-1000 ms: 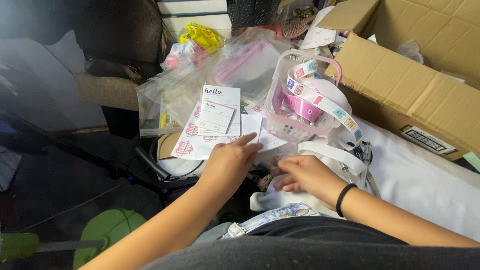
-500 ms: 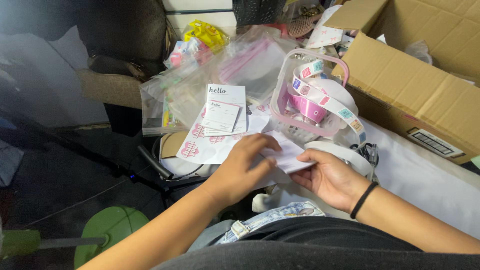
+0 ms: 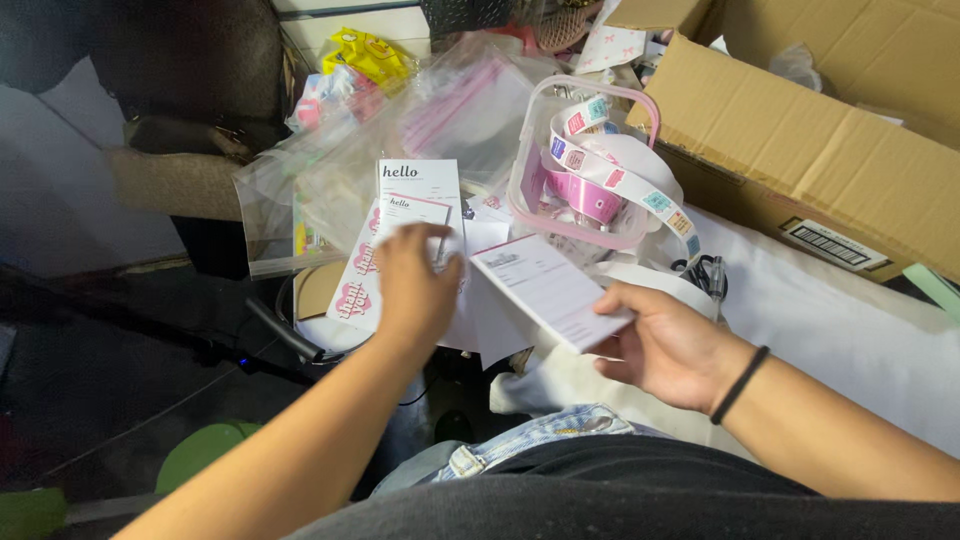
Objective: The person sorts through various stationery items on a cluttered table, including a small wallet, greeting cards, and multiple rolls of decorative tape. They handle each item individually, peeling back tape to inspect the patterns and placing items into a small basket or onto the table surface.
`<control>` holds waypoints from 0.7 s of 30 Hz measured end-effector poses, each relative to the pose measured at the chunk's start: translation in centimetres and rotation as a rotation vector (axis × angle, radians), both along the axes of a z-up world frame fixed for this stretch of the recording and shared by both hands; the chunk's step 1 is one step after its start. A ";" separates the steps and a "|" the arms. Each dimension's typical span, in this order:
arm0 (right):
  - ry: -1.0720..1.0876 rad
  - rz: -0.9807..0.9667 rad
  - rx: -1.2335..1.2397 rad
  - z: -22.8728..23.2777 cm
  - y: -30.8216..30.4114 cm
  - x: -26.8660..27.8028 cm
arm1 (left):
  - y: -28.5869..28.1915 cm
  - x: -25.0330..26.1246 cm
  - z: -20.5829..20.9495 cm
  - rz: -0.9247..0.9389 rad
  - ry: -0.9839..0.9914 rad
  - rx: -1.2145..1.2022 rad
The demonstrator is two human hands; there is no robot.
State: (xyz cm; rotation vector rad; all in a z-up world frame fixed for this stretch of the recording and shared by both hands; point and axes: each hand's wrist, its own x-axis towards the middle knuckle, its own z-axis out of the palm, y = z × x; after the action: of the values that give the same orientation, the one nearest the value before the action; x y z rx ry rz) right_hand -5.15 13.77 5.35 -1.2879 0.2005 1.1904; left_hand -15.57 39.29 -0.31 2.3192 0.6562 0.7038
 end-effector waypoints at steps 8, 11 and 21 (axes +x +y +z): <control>-0.027 0.205 0.230 2.0 5.5 -2.1 | 6.7 2.2 -3.5 0.010 0.220 0.213; -0.081 0.212 0.226 2.2 7.3 -2.3 | 7.0 2.1 -1.9 -0.007 0.277 0.127; -0.271 0.123 -0.015 -0.8 11.8 -2.1 | 12.0 1.8 -1.8 -0.185 0.330 -0.352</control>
State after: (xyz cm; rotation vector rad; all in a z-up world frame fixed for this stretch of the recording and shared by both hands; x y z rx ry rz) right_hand -7.29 25.55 4.59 -1.4765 -0.0686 1.1049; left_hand -13.77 51.32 -2.14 2.1427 0.6393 0.1063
